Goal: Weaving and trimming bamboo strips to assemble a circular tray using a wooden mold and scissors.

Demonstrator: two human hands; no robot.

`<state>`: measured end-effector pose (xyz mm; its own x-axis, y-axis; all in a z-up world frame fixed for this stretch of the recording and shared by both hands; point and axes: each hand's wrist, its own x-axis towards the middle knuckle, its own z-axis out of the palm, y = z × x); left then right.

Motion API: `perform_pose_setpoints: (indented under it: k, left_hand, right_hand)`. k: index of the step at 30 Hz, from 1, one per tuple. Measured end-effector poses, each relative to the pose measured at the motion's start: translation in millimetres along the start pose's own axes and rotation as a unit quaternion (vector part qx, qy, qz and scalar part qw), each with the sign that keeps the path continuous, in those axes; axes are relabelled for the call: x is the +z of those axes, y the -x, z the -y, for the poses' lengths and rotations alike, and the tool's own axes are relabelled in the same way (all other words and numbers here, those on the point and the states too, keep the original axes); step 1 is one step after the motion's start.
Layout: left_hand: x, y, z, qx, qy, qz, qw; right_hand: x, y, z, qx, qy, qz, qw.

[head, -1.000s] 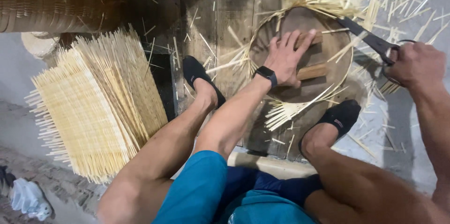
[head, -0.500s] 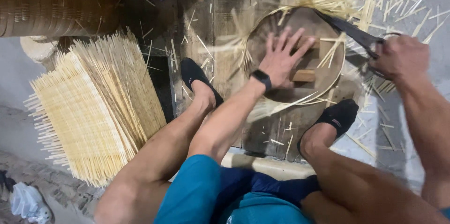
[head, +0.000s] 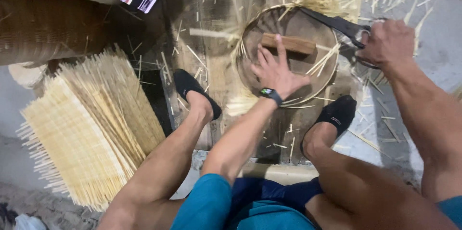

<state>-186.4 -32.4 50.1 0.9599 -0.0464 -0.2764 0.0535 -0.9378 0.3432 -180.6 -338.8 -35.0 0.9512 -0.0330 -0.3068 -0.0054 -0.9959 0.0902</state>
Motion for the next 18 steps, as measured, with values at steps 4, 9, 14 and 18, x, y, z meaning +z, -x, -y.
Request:
perform_pose_setpoints:
  k: [4,9,14,18]
  left_hand:
    - [-9,-1,8,0.096,-0.018,0.021,0.995]
    - [-8,-2,5,0.078,-0.025,0.037,0.996]
    - [-5,-2,3,0.068,-0.022,0.038,0.997]
    - [-10,-2,1,0.066,-0.026,0.037,0.997]
  right_hand:
    - [0,20,-7,0.049,-0.061,0.091,0.993]
    - [-2,44,6,0.014,-0.004,-0.021,1.0]
    - [8,71,20,0.033,0.073,-0.108,0.991]
    - [18,61,9,0.082,-0.081,0.033,0.993]
